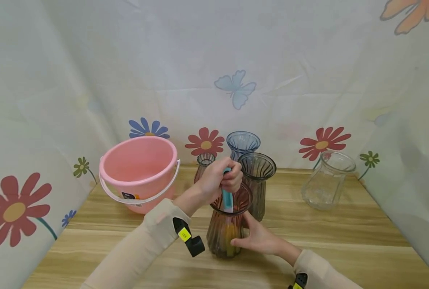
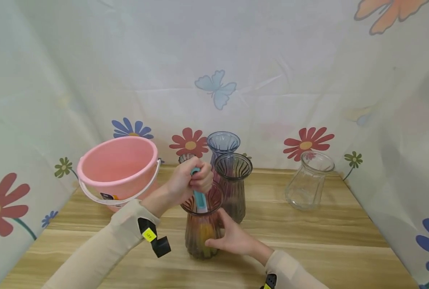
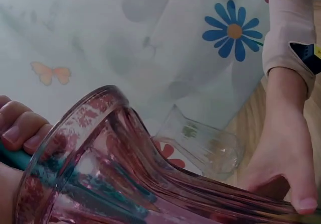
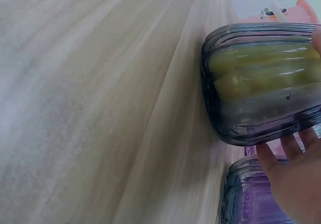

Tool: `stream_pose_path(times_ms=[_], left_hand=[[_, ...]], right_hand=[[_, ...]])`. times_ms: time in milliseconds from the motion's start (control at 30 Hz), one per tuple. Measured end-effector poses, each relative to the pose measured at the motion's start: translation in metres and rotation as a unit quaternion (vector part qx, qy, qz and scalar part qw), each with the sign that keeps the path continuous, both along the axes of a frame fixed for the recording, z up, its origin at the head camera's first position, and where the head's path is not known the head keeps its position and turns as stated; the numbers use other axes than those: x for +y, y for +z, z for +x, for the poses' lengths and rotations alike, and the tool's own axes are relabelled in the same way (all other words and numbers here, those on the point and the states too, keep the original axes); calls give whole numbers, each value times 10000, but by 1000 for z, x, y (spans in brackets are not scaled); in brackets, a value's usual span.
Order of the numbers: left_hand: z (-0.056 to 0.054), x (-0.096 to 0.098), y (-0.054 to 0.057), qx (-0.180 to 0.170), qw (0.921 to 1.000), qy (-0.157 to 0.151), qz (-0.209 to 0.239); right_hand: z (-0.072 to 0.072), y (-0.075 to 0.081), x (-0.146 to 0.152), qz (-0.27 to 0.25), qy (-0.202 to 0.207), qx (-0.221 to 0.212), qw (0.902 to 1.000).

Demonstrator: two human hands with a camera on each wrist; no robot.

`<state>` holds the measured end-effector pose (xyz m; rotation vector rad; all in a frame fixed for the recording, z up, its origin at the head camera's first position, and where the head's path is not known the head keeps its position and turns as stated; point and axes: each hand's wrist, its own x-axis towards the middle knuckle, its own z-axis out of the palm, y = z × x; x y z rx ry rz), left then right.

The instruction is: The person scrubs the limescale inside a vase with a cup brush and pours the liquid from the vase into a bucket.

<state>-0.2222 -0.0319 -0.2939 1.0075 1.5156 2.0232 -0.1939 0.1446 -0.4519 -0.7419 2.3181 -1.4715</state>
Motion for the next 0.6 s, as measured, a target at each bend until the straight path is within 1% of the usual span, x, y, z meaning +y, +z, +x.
stream_pose_path(times_ms=[200, 300, 367, 433, 500, 600], left_hand=[[-1, -2, -3, 40, 9999, -25, -108], [-1, -1, -3, 53, 9999, 4, -103], [1, -1, 0, 36, 10000, 23, -65], [3, -1, 5, 25, 10000, 48, 0], [7, -2, 16, 48, 9999, 84, 81], [12, -4, 38, 120, 9994, 133, 286]], right_hand=[[-1, 2, 7, 25, 427, -2, 9991], [-2, 2, 7, -39, 491, 26, 9988], [-2, 1, 7, -42, 473, 57, 9989], [-2, 1, 6, -61, 443, 86, 9990], [-1, 0, 4, -93, 391, 99, 9991], [-1, -2, 3, -114, 292, 195, 9993]])
